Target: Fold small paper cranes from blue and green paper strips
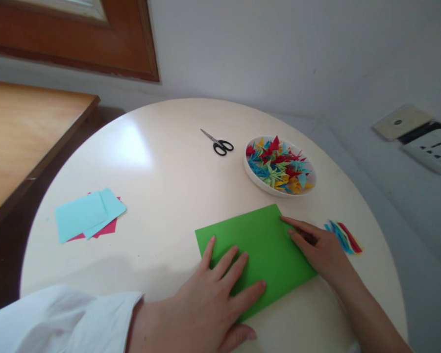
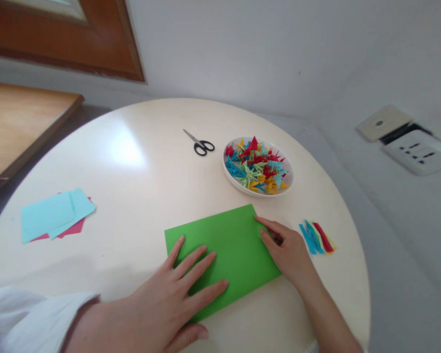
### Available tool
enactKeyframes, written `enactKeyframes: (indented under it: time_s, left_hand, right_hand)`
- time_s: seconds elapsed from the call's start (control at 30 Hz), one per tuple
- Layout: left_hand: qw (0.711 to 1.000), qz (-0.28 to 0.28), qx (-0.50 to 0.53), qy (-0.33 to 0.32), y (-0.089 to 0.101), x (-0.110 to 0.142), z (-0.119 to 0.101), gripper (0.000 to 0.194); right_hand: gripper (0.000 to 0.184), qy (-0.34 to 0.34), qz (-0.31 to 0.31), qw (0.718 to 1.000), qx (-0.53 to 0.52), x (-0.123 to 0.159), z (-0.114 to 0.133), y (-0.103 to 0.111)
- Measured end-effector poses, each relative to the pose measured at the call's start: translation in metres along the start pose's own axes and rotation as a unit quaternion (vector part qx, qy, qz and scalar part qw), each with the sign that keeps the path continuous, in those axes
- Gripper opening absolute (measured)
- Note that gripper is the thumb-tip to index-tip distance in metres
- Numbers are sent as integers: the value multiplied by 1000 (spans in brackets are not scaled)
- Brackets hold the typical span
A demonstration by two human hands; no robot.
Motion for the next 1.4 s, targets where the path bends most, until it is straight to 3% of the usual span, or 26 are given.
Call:
enactKeyframes:
  time_s: [1.4]
  left_hand:
    - [1000, 13, 6, 2, -1, -2, 3, 53]
  right_hand:
    - [48, 6, 16, 998, 54, 1, 9, 0]
Point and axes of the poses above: each hand's wrist, its own x-axis away from the middle knuckle, its own y-axis out of the back of the hand, z = x × y, the point moved 5 cm from there along -x, towards the middle knuckle, and after that the axes turned 3 degrees about -y, right-handed, at the moved point
